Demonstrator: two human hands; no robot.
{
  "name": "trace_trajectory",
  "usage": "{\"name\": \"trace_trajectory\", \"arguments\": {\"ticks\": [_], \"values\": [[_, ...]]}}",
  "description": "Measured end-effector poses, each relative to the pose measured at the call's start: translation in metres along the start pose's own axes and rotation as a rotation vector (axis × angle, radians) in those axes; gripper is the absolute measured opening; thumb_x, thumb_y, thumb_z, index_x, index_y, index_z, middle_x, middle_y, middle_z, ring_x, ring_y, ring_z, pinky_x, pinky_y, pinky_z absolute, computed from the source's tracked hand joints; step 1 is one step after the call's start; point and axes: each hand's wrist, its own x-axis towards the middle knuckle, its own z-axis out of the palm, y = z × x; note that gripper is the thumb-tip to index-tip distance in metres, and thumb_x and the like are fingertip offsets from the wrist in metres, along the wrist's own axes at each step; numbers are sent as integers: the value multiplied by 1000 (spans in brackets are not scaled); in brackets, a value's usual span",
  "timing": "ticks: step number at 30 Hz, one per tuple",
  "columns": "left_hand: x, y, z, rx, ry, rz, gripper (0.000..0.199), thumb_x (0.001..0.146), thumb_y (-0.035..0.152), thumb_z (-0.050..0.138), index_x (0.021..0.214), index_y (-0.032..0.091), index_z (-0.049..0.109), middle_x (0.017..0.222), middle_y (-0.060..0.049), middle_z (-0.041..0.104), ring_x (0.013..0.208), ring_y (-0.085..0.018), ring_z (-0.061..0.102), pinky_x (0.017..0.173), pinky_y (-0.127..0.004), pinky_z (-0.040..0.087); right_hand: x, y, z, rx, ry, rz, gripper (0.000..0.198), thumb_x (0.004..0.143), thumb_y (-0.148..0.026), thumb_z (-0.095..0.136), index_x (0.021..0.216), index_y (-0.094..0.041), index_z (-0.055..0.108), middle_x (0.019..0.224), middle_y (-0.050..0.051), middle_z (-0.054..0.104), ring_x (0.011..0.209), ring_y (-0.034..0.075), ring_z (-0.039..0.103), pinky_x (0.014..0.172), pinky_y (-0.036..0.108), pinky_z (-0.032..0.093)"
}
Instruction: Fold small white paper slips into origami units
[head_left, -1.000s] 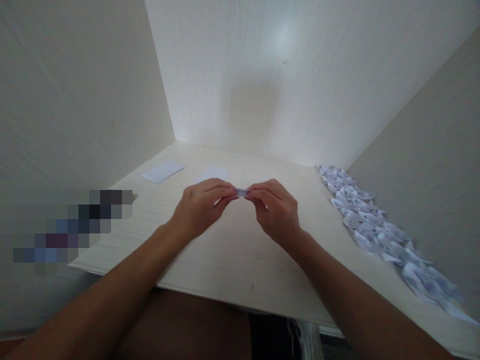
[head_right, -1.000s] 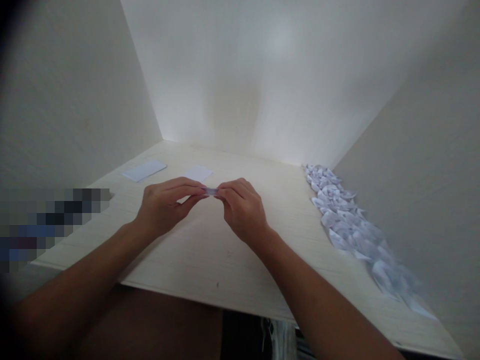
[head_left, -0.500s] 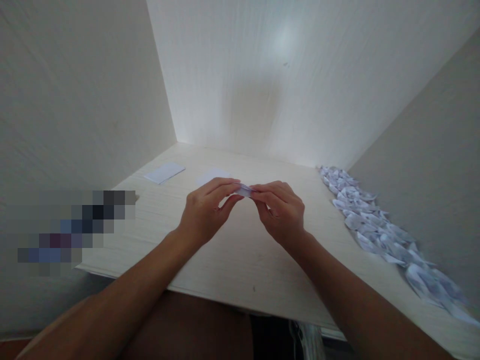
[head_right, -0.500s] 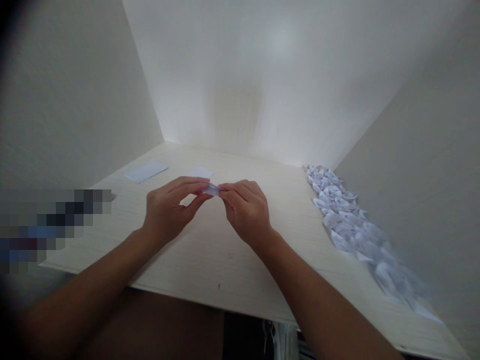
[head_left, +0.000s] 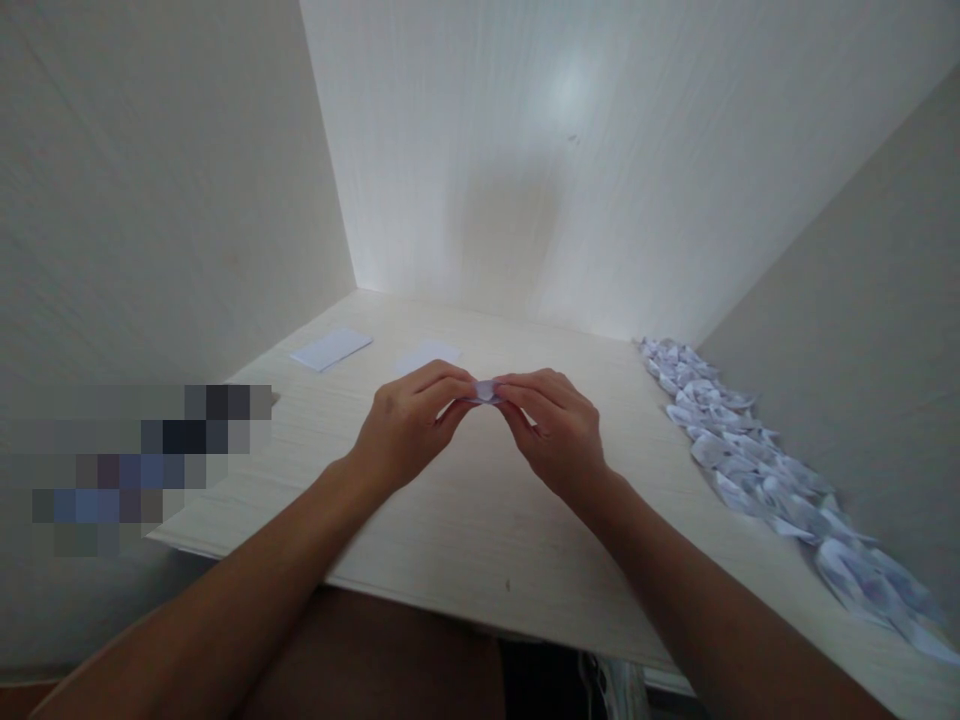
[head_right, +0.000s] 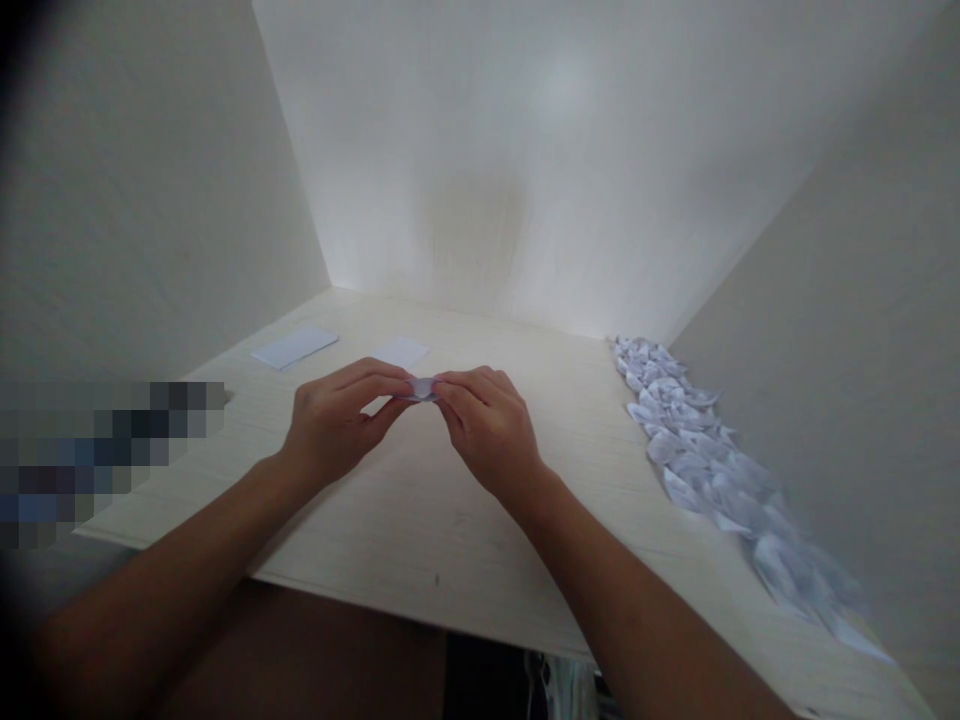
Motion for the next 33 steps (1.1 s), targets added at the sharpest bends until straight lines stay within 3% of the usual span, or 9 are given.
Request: {"name": "trace_trajectory", "arguments": {"ticks": [11, 17, 21, 25, 30, 33], "values": [[-1, -9, 0, 61, -43, 3, 6, 95, 23, 69, 93, 18, 73, 92, -4, 80, 80, -16, 75, 74, -25, 59, 0, -1, 0, 25, 9, 0, 13, 94, -12, 67, 93, -21, 75, 96, 8, 79, 84, 19, 71, 76, 35, 61], [0, -10, -1, 59, -58, 38, 7, 93, 17, 70, 88, 15, 74, 89, -5, 79, 76, -15, 75, 70, -23, 58, 0, -1, 3, 79, 5, 68, 11, 92, -11, 69, 89, -19, 76, 94, 7, 79, 84, 19, 73, 77, 33, 61], [0, -12, -2, 36, -91, 25, 10, 94, 17, 69, 84, 15, 74, 86, -4, 79, 73, -15, 74, 67, -24, 56, -1, 0, 5, 150, -25, 193, 9, 89, -12, 74, 87, -20, 78, 91, 5, 80, 84, 18, 74, 77, 32, 61], [1, -14, -4, -2, -148, -34, 6, 90, 16, 74, 84, 16, 75, 82, -3, 79, 71, -16, 73, 65, -24, 53, 0, -1, 5, 240, -94, 414, 6, 85, -17, 78, 83, -22, 79, 86, 2, 81, 78, 17, 75, 76, 31, 58], [6, -14, -9, -59, -285, -219, 5, 83, 16, 80, 79, 18, 78, 76, -1, 78, 63, -14, 70, 58, -23, 49, 3, 3, 4, 401, -209, 648, 3, 81, -22, 81, 78, -21, 80, 77, 2, 80, 71, 16, 72, 71, 30, 55], [6, -18, -11, -156, -379, -343, 3, 81, 19, 83, 83, 20, 81, 72, 0, 78, 60, -14, 70, 58, -23, 51, 2, 10, 4, 578, -341, 805, 14, 77, -32, 83, 75, -19, 78, 70, 2, 77, 62, 14, 67, 62, 28, 50]]}}
